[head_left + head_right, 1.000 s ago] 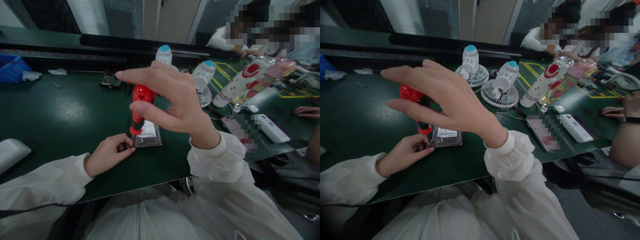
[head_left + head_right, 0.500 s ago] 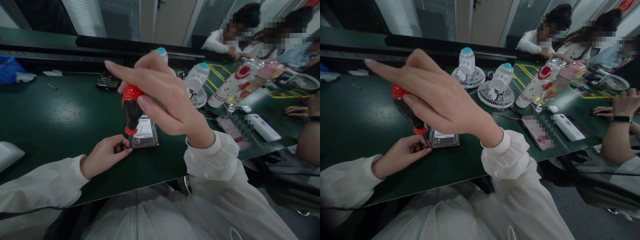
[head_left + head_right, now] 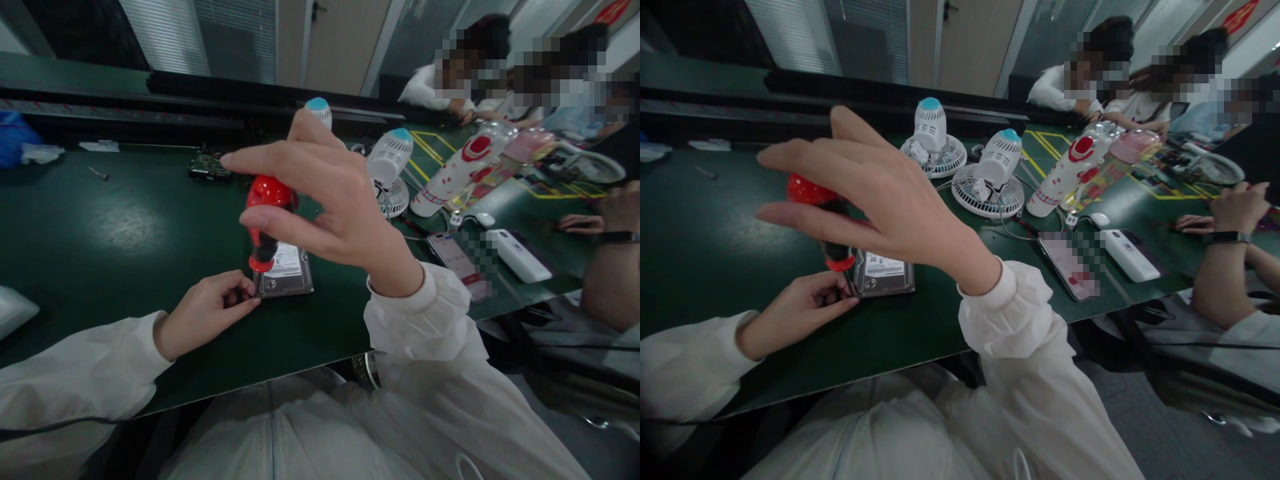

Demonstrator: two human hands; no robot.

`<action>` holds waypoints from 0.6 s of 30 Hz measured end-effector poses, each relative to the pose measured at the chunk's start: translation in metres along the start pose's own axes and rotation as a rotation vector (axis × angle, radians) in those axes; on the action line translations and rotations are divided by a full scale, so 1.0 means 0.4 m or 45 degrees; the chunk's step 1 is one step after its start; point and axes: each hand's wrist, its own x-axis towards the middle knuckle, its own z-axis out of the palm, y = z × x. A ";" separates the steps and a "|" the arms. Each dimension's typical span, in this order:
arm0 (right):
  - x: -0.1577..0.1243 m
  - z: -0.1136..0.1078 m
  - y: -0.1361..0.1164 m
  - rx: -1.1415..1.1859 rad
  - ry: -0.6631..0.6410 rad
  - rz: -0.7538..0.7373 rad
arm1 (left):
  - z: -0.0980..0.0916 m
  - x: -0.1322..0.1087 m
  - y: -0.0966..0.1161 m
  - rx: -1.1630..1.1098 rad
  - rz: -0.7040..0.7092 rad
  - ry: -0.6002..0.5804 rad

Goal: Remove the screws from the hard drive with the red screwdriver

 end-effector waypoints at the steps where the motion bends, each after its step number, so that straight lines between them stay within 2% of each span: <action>1: 0.000 -0.003 0.000 0.016 -0.023 -0.017 | 0.000 0.000 -0.001 -0.002 0.005 0.000; 4: 0.000 -0.010 -0.002 0.075 -0.078 -0.057 | 0.001 0.000 0.000 -0.001 0.005 -0.007; 10: 0.003 -0.010 -0.011 -0.056 -0.058 0.023 | 0.001 0.000 0.005 0.023 0.015 0.013; 15: -0.003 -0.019 -0.007 0.081 -0.106 -0.017 | 0.001 0.001 0.006 0.010 0.009 0.008; 18: -0.008 -0.019 -0.004 0.014 -0.141 0.032 | 0.000 0.002 0.007 0.016 0.016 0.001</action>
